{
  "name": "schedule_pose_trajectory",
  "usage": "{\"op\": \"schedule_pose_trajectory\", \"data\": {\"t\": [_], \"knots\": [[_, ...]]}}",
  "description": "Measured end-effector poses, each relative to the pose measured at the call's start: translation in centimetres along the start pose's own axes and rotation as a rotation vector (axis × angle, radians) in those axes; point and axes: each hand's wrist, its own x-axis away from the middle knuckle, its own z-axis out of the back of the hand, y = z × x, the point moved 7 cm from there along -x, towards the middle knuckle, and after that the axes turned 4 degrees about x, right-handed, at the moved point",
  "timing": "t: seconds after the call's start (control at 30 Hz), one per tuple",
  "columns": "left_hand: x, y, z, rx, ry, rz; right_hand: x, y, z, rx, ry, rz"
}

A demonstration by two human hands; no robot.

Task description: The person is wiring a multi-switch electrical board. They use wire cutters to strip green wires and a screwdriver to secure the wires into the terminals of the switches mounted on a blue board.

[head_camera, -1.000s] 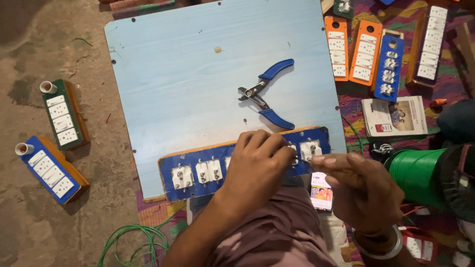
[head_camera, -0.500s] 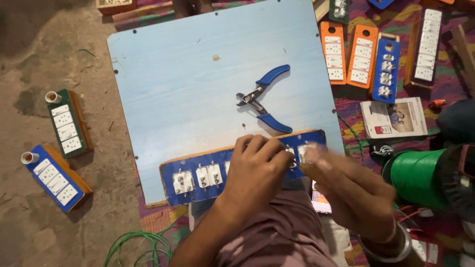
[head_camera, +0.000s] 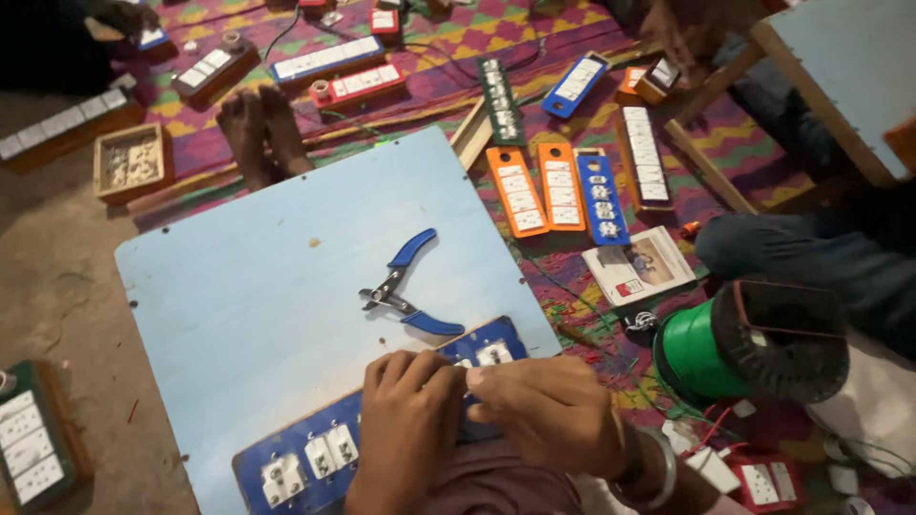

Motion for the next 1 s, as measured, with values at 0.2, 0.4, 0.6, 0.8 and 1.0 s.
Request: {"op": "schedule_pose_trajectory", "data": {"t": [0.2,0.4,0.6,0.8,1.0], "knots": [[0.5,-2.4,-1.4,-0.085,0.063,-0.157,0.2,-0.6,0.2,0.08,-0.015,0.08],[2.8,-4.2,-2.5,-0.106,0.021,-0.084,1.3,-0.3,0.4,-0.106,-0.041,-0.052],[2.1,-2.8,-1.5,-0.104,0.022,-0.116,2.1,-1.5,-1.2,0.186,0.195,0.038],[2.0,-1.4,-1.7,-0.103,0.075,0.006,3.3,-0.5,-1.2,0.108,0.268,-0.193],[1.1,-0.4,-0.5,-0.129,0.114,-0.064,1.1,-1.1,-0.5,0.083,0.194,-0.187]]}}
